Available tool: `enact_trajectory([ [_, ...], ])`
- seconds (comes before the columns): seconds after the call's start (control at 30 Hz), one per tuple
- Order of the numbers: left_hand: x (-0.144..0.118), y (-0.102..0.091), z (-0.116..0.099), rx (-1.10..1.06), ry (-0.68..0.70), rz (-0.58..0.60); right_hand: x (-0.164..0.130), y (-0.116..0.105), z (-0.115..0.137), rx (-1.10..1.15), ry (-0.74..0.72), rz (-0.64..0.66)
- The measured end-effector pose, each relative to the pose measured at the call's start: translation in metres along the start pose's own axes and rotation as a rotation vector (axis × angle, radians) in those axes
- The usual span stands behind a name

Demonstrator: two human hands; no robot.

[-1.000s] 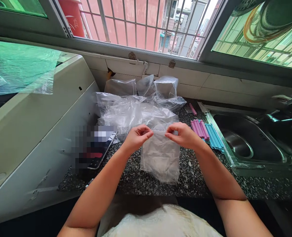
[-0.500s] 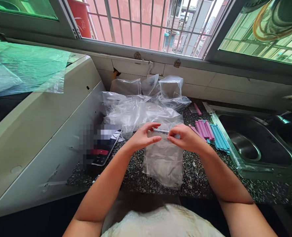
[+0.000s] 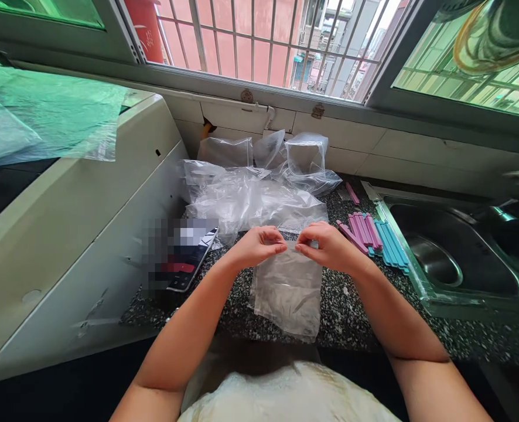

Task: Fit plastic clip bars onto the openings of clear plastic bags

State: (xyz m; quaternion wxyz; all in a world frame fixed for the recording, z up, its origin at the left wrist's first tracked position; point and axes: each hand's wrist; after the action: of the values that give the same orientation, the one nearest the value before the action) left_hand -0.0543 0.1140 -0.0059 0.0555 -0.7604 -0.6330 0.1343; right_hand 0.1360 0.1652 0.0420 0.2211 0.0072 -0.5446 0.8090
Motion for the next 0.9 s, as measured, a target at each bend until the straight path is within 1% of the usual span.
enact_trajectory([
  [0.13, -0.001, -0.001, -0.002, -0.033, -0.036, 0.012, -0.003, -0.010, -0.001, 0.043, -0.011, 0.090],
  [0.23, -0.003, -0.001, -0.004, -0.053, -0.064, 0.017, -0.006, -0.017, -0.006, 0.069, 0.013, 0.133],
  [0.37, -0.003, -0.002, -0.005, -0.057, -0.086, 0.004, -0.009, -0.022, -0.011, 0.060, 0.041, 0.129],
  [0.57, -0.002, -0.002, -0.003, -0.085, -0.084, -0.009, -0.007, -0.021, -0.012, 0.045, 0.016, 0.090],
  [0.73, -0.002, -0.002, -0.003, -0.106, -0.093, -0.002, -0.007, -0.020, -0.012, 0.029, 0.015, 0.092],
  [0.9, -0.002, -0.004, -0.003, -0.053, -0.101, 0.018, -0.007, -0.020, -0.011, 0.000, -0.009, 0.108],
])
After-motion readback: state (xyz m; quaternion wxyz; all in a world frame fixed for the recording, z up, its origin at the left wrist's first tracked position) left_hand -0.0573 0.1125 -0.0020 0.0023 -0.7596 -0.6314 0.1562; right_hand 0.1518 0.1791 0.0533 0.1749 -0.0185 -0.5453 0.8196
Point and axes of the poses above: each hand's wrist, its own x-axis towards the middle knuckle, its own y-axis out of the palm, z = x × y, and after that the axes turned 15 degrees about -y, right-handed
